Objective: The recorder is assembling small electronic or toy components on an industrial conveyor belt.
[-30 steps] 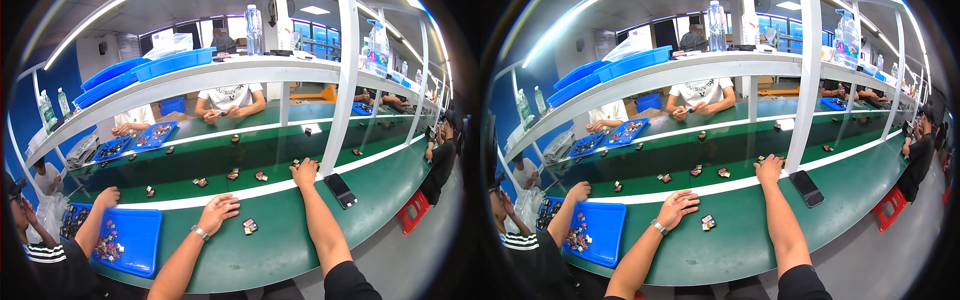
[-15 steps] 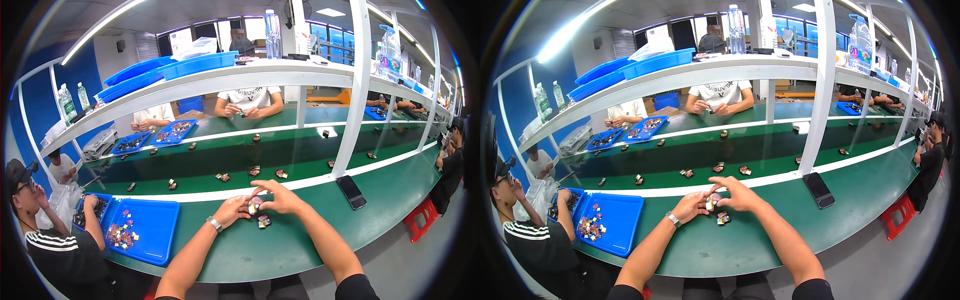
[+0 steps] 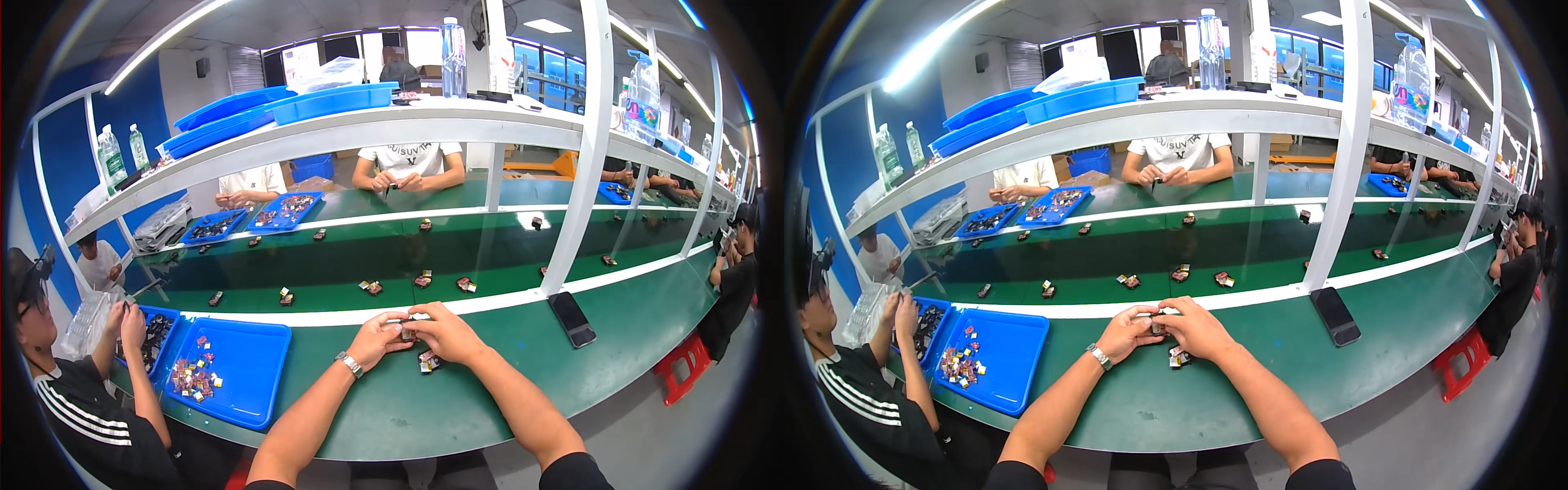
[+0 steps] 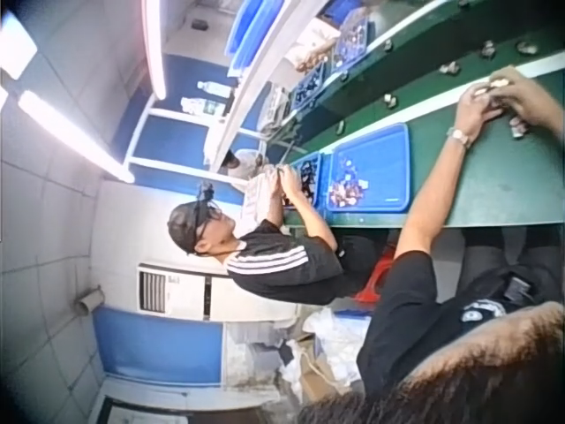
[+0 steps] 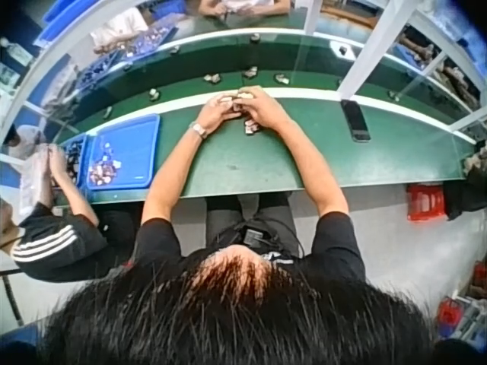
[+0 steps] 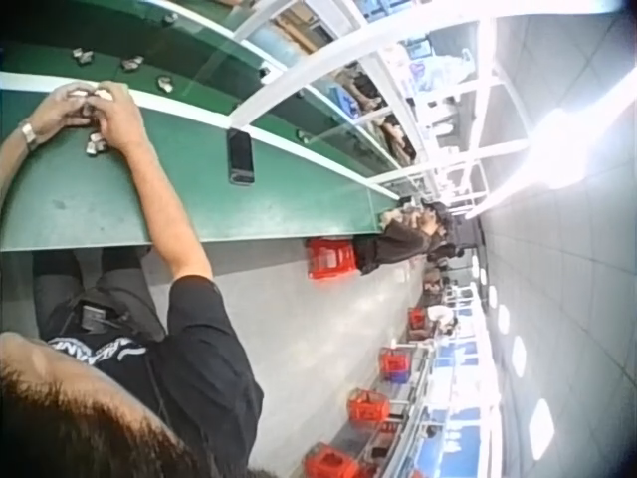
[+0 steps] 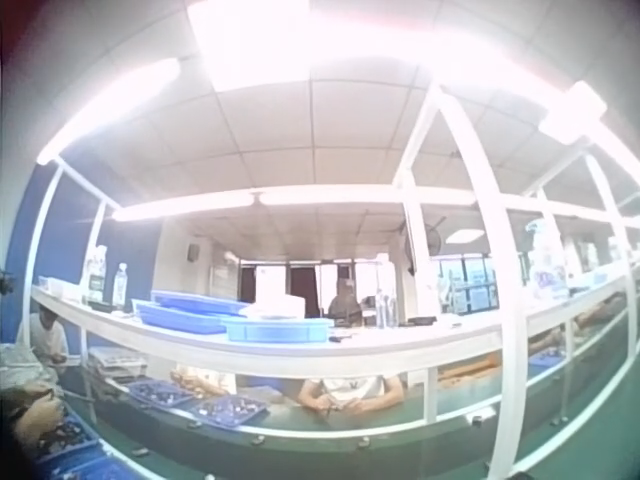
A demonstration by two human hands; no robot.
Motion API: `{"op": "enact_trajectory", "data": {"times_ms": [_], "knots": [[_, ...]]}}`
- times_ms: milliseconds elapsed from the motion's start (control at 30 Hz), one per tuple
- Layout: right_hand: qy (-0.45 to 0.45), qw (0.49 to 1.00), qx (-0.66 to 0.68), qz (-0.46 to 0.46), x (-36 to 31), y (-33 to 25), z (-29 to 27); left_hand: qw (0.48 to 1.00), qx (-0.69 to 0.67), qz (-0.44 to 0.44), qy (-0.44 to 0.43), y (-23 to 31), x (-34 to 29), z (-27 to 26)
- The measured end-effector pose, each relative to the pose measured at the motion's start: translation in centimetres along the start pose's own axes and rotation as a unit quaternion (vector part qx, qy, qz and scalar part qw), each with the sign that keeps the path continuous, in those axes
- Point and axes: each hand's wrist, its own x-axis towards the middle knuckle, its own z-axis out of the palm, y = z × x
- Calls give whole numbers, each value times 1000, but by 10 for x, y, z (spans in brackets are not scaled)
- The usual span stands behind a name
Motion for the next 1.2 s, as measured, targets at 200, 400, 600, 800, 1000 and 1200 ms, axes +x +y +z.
{"op": "enact_trajectory", "data": {"times_ms": [200, 400, 600, 800, 1000, 1200], "knots": [[-23, 1000, -3, 21, 0, -1, -10, 999, 33, -2, 13, -1, 0, 5], [2, 999, 12, 45, -1, -1, 6, 999, 50, -10, 10, -2, 2, 6], [27, 997, 33, 68, 1, -4, 11, 999, 7, -2, -35, -2, 0, -4], [21, 994, 63, 90, 0, -3, 16, 998, 31, 10, -54, -3, -1, -5], [-2, 988, 116, 102, -4, 0, 10, 999, 38, -1, -39, -3, 2, 0], [-14, 983, 158, 95, -7, 4, 8, 999, 38, 10, -34, -5, 3, 2]]}}
